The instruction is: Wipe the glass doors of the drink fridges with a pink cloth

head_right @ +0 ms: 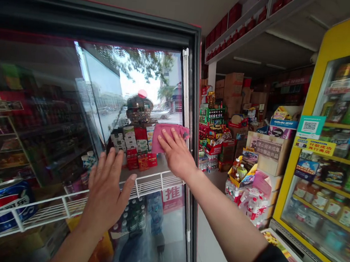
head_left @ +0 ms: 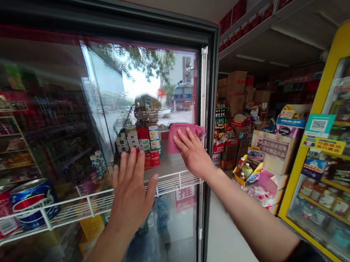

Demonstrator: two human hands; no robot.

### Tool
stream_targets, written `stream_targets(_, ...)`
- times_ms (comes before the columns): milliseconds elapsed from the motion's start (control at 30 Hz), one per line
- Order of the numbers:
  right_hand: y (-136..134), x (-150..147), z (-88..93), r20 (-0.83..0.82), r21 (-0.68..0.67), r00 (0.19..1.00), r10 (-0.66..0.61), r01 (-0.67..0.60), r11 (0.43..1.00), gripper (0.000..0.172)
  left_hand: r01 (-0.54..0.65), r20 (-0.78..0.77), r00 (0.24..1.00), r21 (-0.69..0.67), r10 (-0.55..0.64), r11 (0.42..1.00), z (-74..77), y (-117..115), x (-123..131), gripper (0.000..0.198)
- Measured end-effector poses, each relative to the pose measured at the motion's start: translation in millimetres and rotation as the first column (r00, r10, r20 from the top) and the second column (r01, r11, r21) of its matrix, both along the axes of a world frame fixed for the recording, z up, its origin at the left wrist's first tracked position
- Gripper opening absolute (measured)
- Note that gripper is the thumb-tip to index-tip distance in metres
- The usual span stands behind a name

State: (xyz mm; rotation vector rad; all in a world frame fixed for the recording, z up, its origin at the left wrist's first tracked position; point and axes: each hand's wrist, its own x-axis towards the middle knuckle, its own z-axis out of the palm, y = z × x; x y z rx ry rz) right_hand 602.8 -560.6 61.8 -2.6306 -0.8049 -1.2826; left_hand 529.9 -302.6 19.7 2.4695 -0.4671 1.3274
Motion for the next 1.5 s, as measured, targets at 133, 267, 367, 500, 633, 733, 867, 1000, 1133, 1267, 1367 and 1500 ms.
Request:
stream_targets(133, 9.2, 2.7, -1.3, 0.014, 0.085, 0.998, -0.064, 0.063, 0.994, 0.069, 0.012, 0.046, 0.999, 0.018, -0.013, 1.000, -0.9, -4.4, 6.7, 0.077)
stream_targets(267, 25.3, 18.7, 17.1, 0.068, 0.175, 0.991, -0.120, 0.106, 0.979, 0.076, 0.025, 0.088, 0.996, 0.038, -0.028, 0.999, 10.4, -7.8, 15.2, 0.079)
stream_targets(367, 31.6, 34.2, 41.7, 0.128, 0.214, 0.982, -0.141, 0.112, 0.970, 0.080, 0.020, 0.101, 0.995, 0.050, -0.025, 0.999, 26.4, -8.2, 19.5, 0.079)
stream_targets(500, 34.8, 54.0, 80.7, 0.233, 0.254, 0.959, -0.160, 0.098, 0.962, 0.082, 0.008, 0.134, 0.991, 0.060, -0.016, 0.998, 45.7, -5.7, 23.0, 0.076)
stream_targets(633, 37.7, 70.0, 120.3, 0.325, 0.283, 0.916, -0.235, 0.143, 0.949, 0.080, 0.002, 0.150, 0.989, 0.057, -0.011, 0.998, 54.9, -1.3, 24.6, 0.075)
stream_targets(733, 42.5, 74.3, 136.0, 0.341, 0.317, 0.890, -0.303, 0.195, 0.928, 0.079, -0.009, 0.141, 0.990, 0.054, 0.001, 0.999, 55.7, 5.8, 22.7, 0.074)
stream_targets(867, 57.4, 64.7, 116.1, 0.349, 0.348, 0.893, -0.284, 0.157, 0.924, 0.079, -0.043, 0.155, 0.987, 0.053, 0.034, 0.998, 49.5, 25.8, 20.0, 0.072)
stream_targets(1000, 82.8, 50.6, 64.7, 0.319, 0.281, 0.925, -0.205, 0.115, 0.953, 0.084, -0.071, 0.158, 0.986, 0.068, 0.060, 0.995, 44.0, 57.4, 22.8, 0.073)
stream_targets(1133, 109.7, 48.2, 34.5, 0.324, 0.300, 0.925, -0.199, 0.100, 0.949, 0.086, -0.087, 0.135, 0.988, 0.065, 0.078, 0.994, 51.7, 91.8, 22.5, 0.073)
stream_targets(1267, 135.2, 49.1, 34.7, 0.339, 0.313, 0.918, -0.207, 0.097, 0.945, 0.085, -0.115, 0.139, 0.984, 0.046, 0.108, 0.992, 61.8, 118.6, 13.2, 0.073)
stream_targets(1367, 159.0, 45.2, 37.6, 0.339, 0.266, 0.923, -0.181, 0.091, 0.960, 0.086, -0.117, 0.140, 0.984, 0.038, 0.111, 0.992, 61.8, 134.3, 6.4, 0.073)
stream_targets(1500, 197.6, 35.9, 39.8, 0.317, 0.225, 0.940, -0.130, 0.059, 0.973, 0.084, -0.110, 0.139, 0.985, 0.031, 0.105, 0.993, 57.1, 155.0, 1.0, 0.073)
